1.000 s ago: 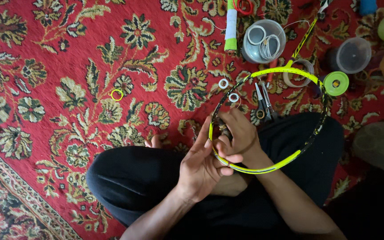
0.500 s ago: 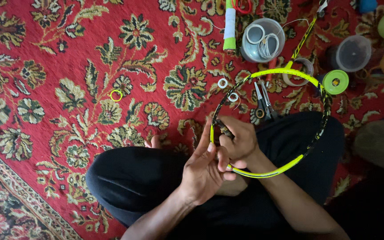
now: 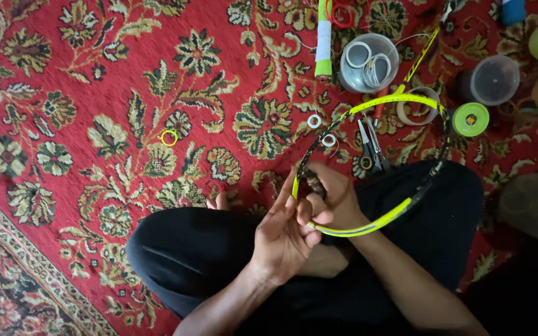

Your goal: The person sits on a patterned red carpet and uses a small tool to scrape and clean the frame of a yellow and black badminton racket. They rotate the racket to work on different sections of the frame, then set the tool down and pick up a roll of white tape.

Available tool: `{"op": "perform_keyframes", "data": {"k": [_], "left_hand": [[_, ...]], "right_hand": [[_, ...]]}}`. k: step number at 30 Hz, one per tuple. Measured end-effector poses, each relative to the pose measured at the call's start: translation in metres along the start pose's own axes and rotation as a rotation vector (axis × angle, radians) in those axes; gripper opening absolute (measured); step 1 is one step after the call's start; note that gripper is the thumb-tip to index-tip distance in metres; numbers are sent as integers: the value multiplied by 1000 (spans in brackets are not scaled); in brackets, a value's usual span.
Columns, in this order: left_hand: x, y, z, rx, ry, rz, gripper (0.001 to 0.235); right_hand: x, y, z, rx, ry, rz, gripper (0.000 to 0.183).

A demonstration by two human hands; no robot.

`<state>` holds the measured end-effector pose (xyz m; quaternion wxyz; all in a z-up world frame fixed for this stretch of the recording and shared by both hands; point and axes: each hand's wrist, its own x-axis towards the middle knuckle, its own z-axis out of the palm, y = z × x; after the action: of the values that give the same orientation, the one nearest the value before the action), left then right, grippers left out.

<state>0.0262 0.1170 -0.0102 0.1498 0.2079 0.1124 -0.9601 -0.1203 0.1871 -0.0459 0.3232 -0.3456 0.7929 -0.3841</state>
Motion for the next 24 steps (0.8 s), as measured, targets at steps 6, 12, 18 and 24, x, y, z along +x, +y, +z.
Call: {"op": "perform_keyframes", "data": {"k": [6,12,18,24], "left_hand": [[0,-3,-6,36,-1,-2,62],[0,-5,-6,78,7,3,68],[4,0,-2,40,-35,-4,75],[20,26,-7,239,-27,120,64]], "right_hand": [[0,-7,-1,-168,186,-359,41],[-4,-23,-2,-180,207,-314,17],[12,58,10,1490,-497,293,46],[19,14,-19,-276,-66,-137,59]]}}
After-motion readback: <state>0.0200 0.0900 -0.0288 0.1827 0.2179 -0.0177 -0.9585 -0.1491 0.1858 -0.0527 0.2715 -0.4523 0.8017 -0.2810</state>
